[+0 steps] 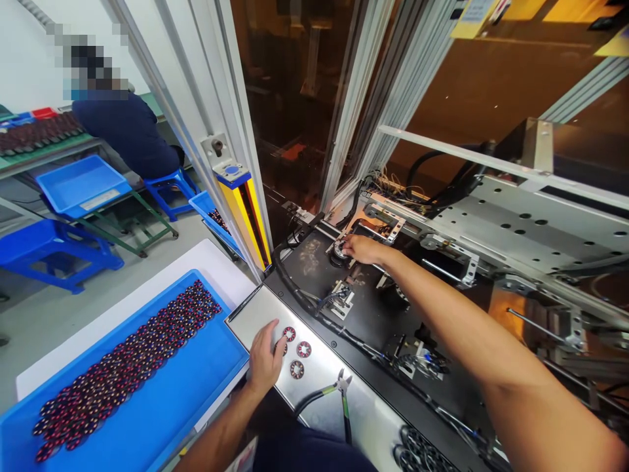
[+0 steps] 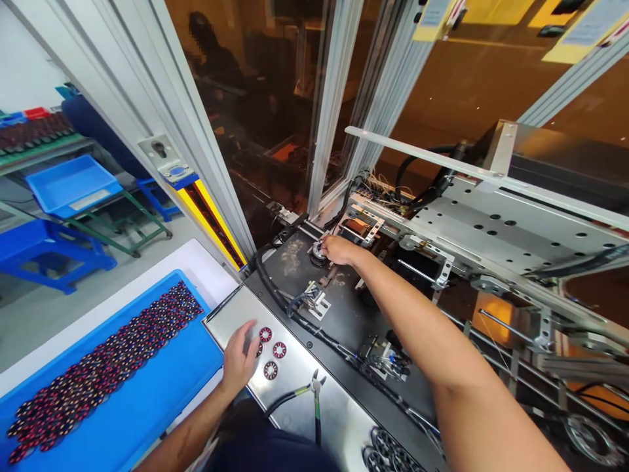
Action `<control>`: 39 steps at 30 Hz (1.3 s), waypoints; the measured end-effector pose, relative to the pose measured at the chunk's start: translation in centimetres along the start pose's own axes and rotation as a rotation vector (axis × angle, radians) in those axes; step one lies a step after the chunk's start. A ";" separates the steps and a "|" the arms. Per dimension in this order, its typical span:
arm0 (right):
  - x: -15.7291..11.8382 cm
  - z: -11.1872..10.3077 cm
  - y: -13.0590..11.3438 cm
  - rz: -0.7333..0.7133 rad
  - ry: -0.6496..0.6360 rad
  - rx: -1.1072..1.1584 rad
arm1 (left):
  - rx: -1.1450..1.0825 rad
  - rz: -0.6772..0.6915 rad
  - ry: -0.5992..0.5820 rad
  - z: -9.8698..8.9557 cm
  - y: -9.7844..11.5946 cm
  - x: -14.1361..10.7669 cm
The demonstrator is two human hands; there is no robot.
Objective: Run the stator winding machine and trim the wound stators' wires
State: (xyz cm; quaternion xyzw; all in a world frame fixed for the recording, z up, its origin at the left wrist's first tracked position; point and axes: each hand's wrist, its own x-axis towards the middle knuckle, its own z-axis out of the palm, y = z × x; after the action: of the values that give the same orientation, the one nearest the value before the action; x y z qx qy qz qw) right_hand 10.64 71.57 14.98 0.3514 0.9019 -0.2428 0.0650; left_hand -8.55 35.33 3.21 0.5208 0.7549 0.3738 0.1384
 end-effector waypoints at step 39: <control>-11.0 -0.5 -7.8 0.025 0.436 -0.430 | -0.019 0.100 0.078 0.3 0.2 0.7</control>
State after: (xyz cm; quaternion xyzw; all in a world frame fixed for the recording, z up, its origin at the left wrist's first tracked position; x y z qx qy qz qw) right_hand 13.65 60.24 21.69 0.3844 0.9209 0.0358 -0.0543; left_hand -8.48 36.15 3.28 0.5416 0.7291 0.4075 0.0950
